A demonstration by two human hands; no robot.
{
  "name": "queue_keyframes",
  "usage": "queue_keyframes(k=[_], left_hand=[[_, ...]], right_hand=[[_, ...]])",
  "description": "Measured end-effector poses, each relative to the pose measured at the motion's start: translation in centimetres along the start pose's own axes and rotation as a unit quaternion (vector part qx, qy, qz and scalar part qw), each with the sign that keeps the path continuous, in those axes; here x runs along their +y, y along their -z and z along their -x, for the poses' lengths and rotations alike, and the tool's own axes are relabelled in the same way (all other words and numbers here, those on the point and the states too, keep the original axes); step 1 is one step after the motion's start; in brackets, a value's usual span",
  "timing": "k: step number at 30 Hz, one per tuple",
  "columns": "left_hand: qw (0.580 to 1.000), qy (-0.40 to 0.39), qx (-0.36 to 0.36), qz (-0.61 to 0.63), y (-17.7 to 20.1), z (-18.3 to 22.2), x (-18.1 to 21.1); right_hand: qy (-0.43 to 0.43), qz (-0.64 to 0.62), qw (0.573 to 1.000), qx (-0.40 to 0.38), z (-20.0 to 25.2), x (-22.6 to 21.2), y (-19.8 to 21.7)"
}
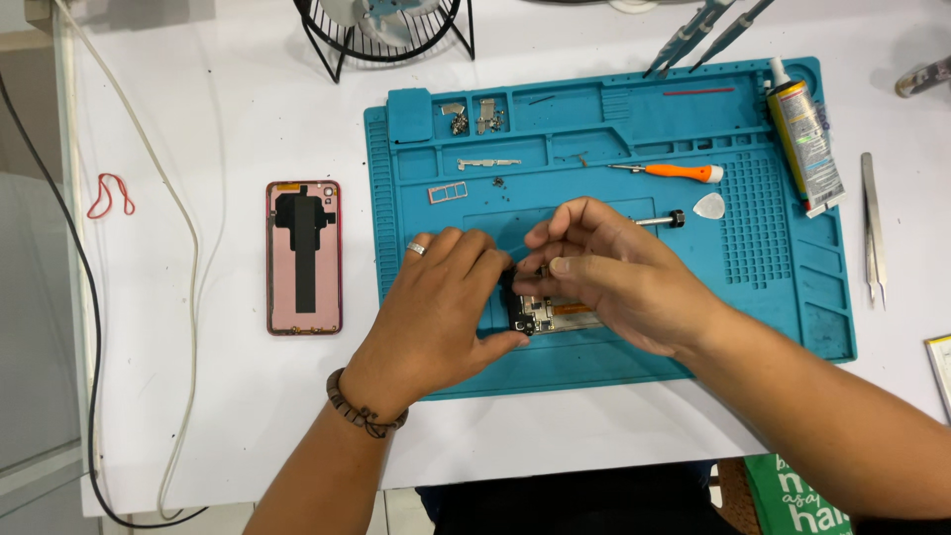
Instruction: The person works on a disassembled smartphone placed on a blue anti-static mat. They use a screwdriver to remove and place screws, and use their hands to handle small internal components and connectors. The person also picks up and sets down a small metal bracket and other parts during the process.
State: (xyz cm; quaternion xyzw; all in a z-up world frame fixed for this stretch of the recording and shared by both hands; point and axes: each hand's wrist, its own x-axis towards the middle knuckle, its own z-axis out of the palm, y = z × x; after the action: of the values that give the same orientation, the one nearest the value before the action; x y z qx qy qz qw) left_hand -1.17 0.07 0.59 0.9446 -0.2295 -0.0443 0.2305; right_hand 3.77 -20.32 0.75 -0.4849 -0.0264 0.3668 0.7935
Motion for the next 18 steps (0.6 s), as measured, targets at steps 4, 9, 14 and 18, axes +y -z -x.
queue_keyframes(k=[4,9,14,18], left_hand=[[1.000,0.000,-0.010,-0.001,0.0,0.1,0.0],[0.999,-0.026,0.016,0.029,1.1,-0.2,0.1],[0.997,-0.035,0.057,-0.033,-0.2,0.1,-1.3],[0.986,0.031,0.094,-0.137,-0.8,0.2,-1.5]], right_hand=[[0.006,-0.027,1.000,-0.006,0.2,-0.1,-0.1],[0.022,0.056,0.998,0.036,0.9,-0.8,-0.1],[0.157,0.274,0.948,0.045,2.2,-2.8,1.6],[0.269,0.467,0.841,0.051,2.5,-2.8,4.1]])
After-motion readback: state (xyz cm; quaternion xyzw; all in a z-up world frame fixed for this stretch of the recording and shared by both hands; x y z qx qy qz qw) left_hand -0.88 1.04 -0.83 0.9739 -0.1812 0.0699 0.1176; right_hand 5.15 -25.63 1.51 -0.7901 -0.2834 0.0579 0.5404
